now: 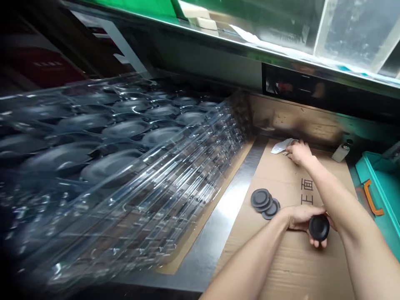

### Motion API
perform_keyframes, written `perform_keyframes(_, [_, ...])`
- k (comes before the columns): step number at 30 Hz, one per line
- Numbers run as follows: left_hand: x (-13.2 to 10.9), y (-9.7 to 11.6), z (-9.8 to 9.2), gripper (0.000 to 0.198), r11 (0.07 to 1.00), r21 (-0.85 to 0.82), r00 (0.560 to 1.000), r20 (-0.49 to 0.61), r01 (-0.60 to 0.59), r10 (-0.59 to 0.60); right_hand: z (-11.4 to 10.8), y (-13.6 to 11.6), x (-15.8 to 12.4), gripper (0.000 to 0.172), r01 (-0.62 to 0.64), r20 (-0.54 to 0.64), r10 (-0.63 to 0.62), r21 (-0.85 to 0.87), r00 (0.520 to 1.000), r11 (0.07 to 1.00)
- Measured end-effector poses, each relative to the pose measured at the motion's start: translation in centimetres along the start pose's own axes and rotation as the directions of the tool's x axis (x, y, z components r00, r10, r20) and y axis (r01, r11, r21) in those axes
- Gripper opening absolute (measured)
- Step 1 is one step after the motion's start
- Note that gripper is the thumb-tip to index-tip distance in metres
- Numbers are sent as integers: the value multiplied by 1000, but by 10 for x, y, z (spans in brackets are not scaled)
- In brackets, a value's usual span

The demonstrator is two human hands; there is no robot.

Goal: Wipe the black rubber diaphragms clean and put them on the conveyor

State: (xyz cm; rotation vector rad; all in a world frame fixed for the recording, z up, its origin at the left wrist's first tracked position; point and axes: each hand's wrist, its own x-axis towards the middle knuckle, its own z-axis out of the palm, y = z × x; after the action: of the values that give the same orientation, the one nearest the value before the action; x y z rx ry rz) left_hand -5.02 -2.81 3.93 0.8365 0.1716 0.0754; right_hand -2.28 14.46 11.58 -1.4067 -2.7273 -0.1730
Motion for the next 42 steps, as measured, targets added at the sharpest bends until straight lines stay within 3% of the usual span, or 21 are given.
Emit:
perform_keyframes(3, [1,-3,-2,70,1000,-11,1000,-13,-26,25,3,5,-7,14,7,-7,-7,-15,1000,1000])
perform_keyframes(5, [1,-5,-1,72,999,-10,997,-55,-46,45,-6,23,-24,20,-61,-37,60,-18,998,998])
perform_keyframes(8, [1,-5,1,74,996,-12,991,-107,-84,82,-35,77,-59,35,-275,-120,269,-30,955,961])
perform_keyframes(12, [3,-6,2,74,994,-20,986,-136,-104,100,-70,159,-99,36,-544,-165,536,-7,828,839])
perform_keyframes(16, [4,-6,1,75,992,-35,977,-176,-125,117,-76,201,-105,32,-534,-57,533,4,844,845])
perform_keyframes(24, [1,-4,3,75,990,-42,971,-207,-133,121,-66,217,-88,28,-476,24,476,0,879,879])
perform_keyframes(31, [0,-2,0,79,975,-116,953,-260,-189,154,-67,220,-85,29,-487,80,485,2,871,874])
perform_keyframes(36, [-1,1,-2,68,944,-226,940,-295,-242,171,-69,218,-84,30,-496,69,493,25,867,868])
perform_keyframes(39, [-3,6,0,59,897,-268,900,-361,-352,245,-77,212,-87,27,-506,29,505,56,863,861])
perform_keyframes(42, [-7,14,3,51,812,-291,805,-496,-507,325,-82,184,-107,33,-469,-161,504,211,849,858])
